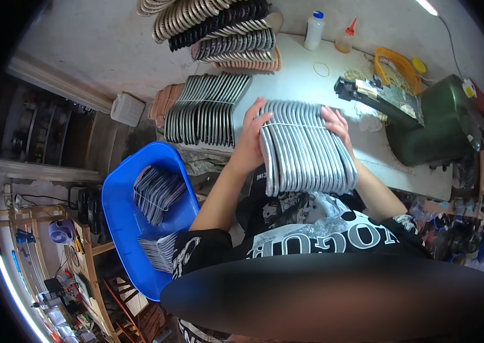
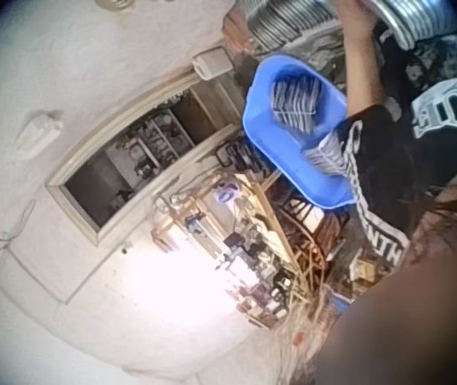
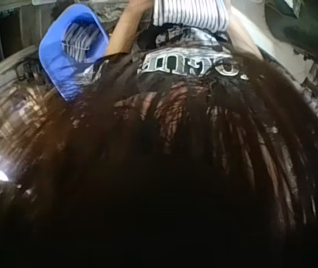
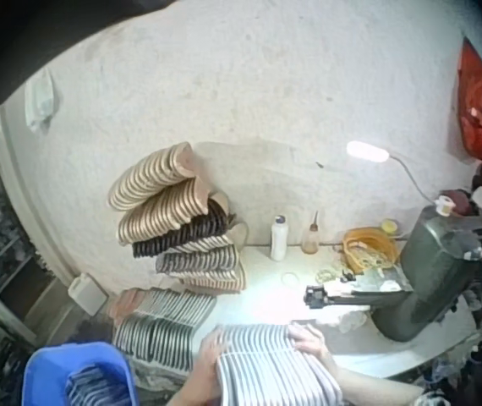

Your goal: Inspecting and sorting various components of shoe soles at a manufacturing workstation.

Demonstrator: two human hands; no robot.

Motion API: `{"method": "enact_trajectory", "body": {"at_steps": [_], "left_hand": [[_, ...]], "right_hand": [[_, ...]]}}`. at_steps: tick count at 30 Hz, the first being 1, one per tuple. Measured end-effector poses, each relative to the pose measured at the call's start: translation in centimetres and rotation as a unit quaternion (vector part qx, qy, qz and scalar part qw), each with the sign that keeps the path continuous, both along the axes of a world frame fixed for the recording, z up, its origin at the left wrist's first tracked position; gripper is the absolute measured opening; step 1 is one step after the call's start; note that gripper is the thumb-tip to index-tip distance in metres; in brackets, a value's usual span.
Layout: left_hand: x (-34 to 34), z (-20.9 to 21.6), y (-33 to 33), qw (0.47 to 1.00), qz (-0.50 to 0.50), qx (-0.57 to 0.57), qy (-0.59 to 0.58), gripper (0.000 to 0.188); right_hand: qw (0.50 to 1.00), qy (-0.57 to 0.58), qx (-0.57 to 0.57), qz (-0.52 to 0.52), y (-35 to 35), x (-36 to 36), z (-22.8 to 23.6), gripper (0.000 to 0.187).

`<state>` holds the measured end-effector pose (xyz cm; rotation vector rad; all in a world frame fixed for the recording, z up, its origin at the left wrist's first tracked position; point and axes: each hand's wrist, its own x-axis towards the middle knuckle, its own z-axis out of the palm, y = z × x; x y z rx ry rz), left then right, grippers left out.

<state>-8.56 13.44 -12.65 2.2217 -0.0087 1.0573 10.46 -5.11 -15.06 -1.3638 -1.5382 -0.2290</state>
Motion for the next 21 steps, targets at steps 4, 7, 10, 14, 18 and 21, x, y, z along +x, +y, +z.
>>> {"method": "enact_trajectory", "body": {"at_steps": [4,7,10,14,18,21], "left_hand": [[-1.9,-2.0,-1.1,0.932,0.067,0.018,0.355,0.080],[-3.1,-4.3,-1.9,0.951,0.051,-0.070,0.297,0.072],[-3.0,-4.6,-3.0,0.964,0.113,-0.119,0.210,0.053],[-1.3,-2.5,-4.4,0.968,0.169,-0.082,0.165,0.031],[-1.4,-1.9,-3.8,0.966,0.131,-0.004,0.224,0.023],[-1.3,-3.2,-3.0,0.973,0.127,-0.065,0.179,0.016]], "right_hand": [[0.925,-0.014,-0.321,-0.202,-2.6,1.0,-1.7,0.060],[0.937,0.082,-0.315,-0.129,-6.6,1.8,-5.1,0.053],[0.906,0.352,-0.210,-0.106,-6.2,-0.5,-2.9,0.048],[0.962,0.087,-0.244,-0.088,-3.5,-1.7,0.9,0.029],[0.959,0.056,-0.268,-0.067,-1.9,-0.2,0.6,0.012],[0.948,0.222,-0.217,-0.069,-1.3,1.4,-0.7,0.009]]}}
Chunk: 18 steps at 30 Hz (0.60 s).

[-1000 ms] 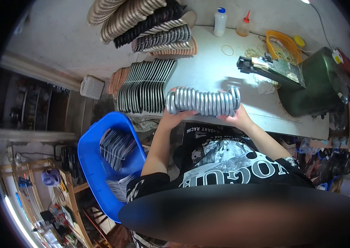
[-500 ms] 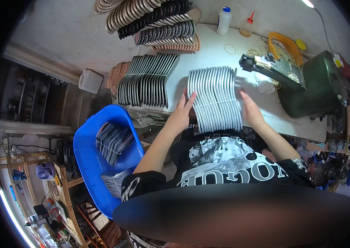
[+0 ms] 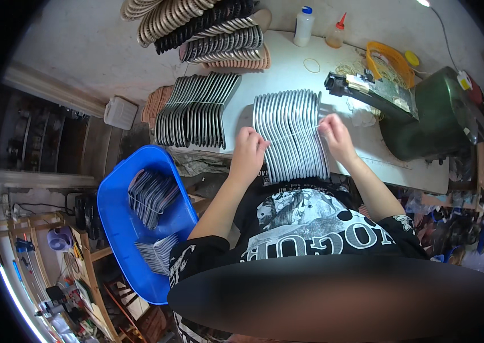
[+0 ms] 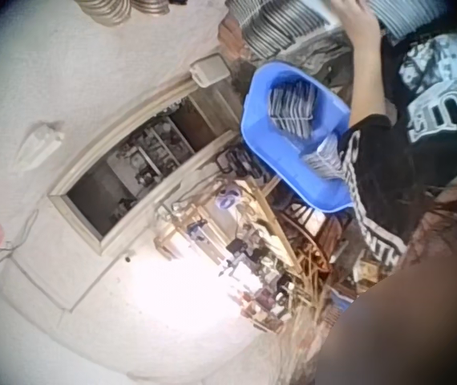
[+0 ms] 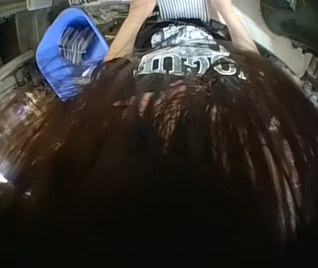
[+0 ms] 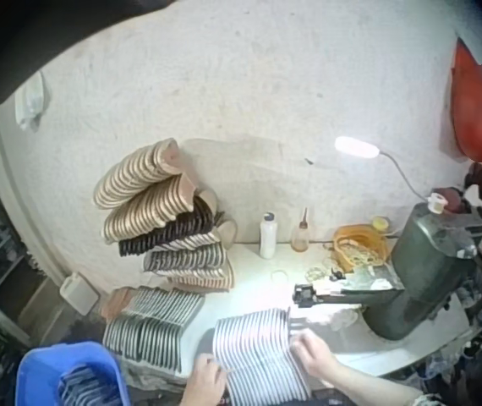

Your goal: Inspecting and sorting various components of shoe soles at a manufacturing workstation.

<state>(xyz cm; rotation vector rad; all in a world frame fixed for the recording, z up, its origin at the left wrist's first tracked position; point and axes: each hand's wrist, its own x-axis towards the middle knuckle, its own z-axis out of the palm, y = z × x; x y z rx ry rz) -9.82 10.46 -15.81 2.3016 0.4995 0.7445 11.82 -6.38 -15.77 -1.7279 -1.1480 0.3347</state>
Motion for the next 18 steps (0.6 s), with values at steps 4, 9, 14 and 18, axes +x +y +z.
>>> {"method": "enact_trajectory", "body": {"at_steps": [4,9,14,18], "left_hand": [[1.2,-2.3,1.4,0.983,0.080,-0.150,-0.068,0.016],[1.9,-3.6,0.9,0.972,0.155,-0.085,-0.156,0.017],[1.7,-4.9,-4.2,0.952,0.112,-0.269,-0.089,0.062],[-0.1,-1.9,-4.5,0.945,0.079,-0.293,-0.119,0.084]], "right_hand": [[0.996,0.057,0.027,-0.067,0.7,0.9,-2.7,0.015],[0.991,-0.098,0.012,-0.085,1.6,0.9,-2.9,0.025],[0.981,0.071,-0.167,-0.066,-0.7,-1.7,-1.8,0.048],[0.961,0.260,-0.090,-0.033,-0.1,-5.2,-0.6,0.053]]}}
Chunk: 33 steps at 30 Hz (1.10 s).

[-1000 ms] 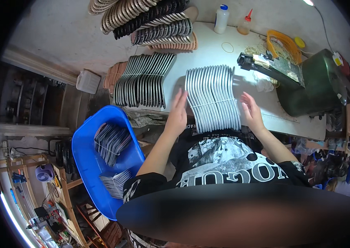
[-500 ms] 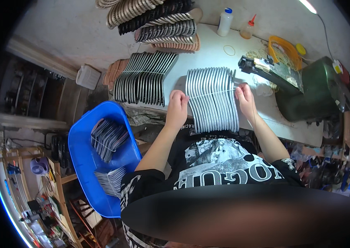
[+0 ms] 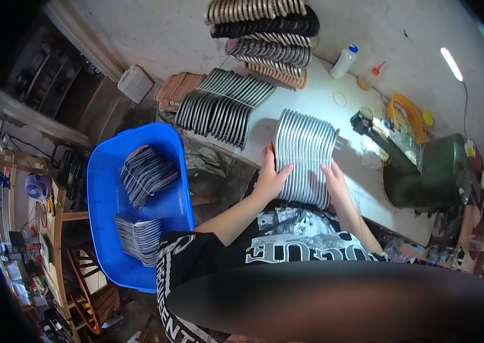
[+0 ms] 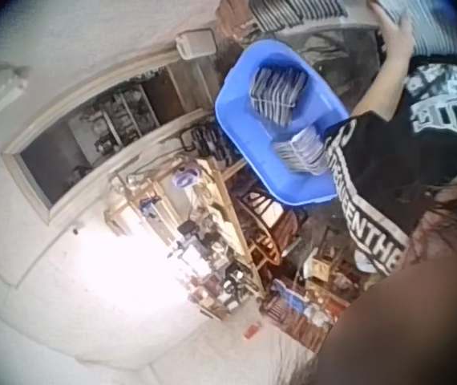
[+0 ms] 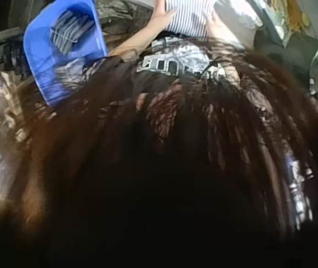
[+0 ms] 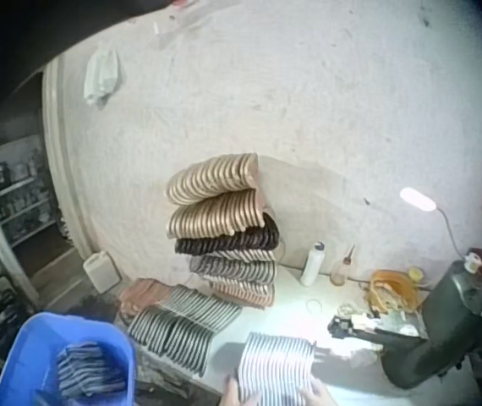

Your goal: Inspecting and sorting various components of shoe soles at a manufacturing workstation.

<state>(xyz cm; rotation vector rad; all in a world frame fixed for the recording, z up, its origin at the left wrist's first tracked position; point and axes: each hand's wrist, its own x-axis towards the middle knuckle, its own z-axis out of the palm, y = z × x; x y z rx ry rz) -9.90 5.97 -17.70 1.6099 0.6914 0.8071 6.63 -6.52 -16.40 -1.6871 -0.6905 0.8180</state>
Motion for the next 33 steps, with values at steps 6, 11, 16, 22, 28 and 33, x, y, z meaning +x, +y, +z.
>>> {"method": "enact_trajectory", "body": {"at_steps": [6,11,16,22,28,33], "left_hand": [[-6.4,8.0,6.2,1.000,-0.021,0.009,-0.014,0.075],[-9.9,13.0,18.0,0.994,0.020,-0.104,0.018,0.054],[-10.1,10.6,25.4,0.985,-0.033,0.069,0.153,0.053],[-11.9,6.7,27.3,0.993,0.059,-0.009,0.099,0.052],[-16.5,8.2,20.4,0.984,0.174,-0.040,0.014,0.040],[-28.7,4.0,17.2,0.939,0.316,-0.028,0.130,0.039]], "right_hand": [[0.956,0.270,0.064,0.090,3.5,-5.0,7.3,0.076],[0.935,0.186,0.142,0.267,13.2,-7.6,9.1,0.094],[0.923,-0.254,0.041,0.285,18.2,-7.1,4.9,0.092],[0.905,0.079,0.143,0.393,10.2,-8.9,17.0,0.046],[0.647,0.365,0.316,0.590,6.3,-9.4,23.0,0.058],[0.579,0.462,0.291,0.605,5.3,-11.7,20.3,0.060]]}}
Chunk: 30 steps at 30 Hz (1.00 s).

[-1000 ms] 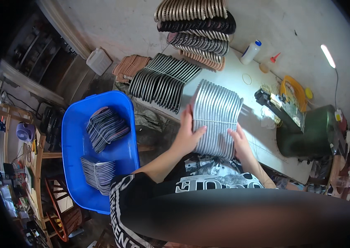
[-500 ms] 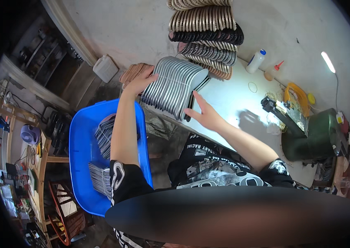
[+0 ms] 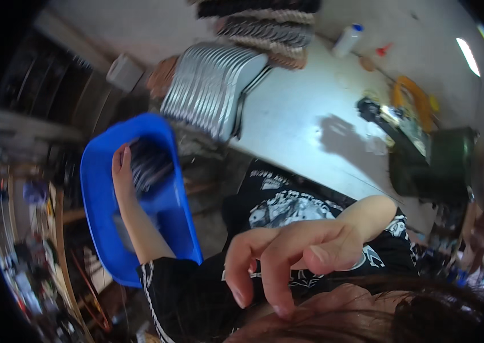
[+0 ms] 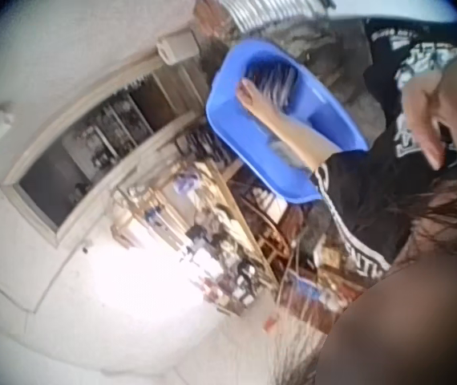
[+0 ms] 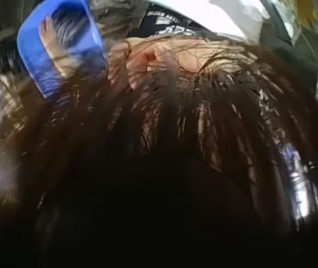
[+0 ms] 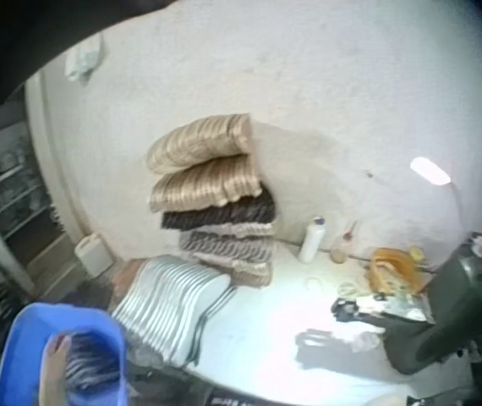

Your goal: Inspecting and sorting various components of shoe soles at a manufacturing workstation.

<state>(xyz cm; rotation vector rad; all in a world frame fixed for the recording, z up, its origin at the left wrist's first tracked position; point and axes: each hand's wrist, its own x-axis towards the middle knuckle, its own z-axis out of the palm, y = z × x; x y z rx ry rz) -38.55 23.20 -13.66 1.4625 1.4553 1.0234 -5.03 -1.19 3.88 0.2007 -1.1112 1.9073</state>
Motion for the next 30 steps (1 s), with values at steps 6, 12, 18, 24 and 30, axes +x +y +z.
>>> {"method": "enact_trajectory", "body": {"at_steps": [6,12,18,24,30], "left_hand": [[-7.3,-2.9,-6.7,0.973,0.185,-0.137,0.015,0.059],[-8.1,-11.5,-7.5,0.919,0.199,-0.272,-0.206,0.087],[-5.8,-19.7,-4.0,0.813,0.338,-0.306,-0.362,0.098],[-3.1,-22.3,-0.9,0.711,0.371,0.051,-0.595,0.088],[-1.1,-20.4,0.0,0.613,0.358,0.062,-0.702,0.081]], "right_hand": [[0.992,-0.004,-0.075,0.103,-2.3,-3.1,-1.2,0.065],[0.988,0.003,-0.050,0.143,-3.0,-4.4,-2.5,0.070],[0.988,-0.036,-0.052,0.142,-2.5,-5.3,-1.4,0.072],[0.990,-0.043,-0.078,0.108,-1.2,-7.1,-2.2,0.074],[0.986,-0.061,-0.100,0.121,0.7,-8.0,-2.4,0.075]]}}
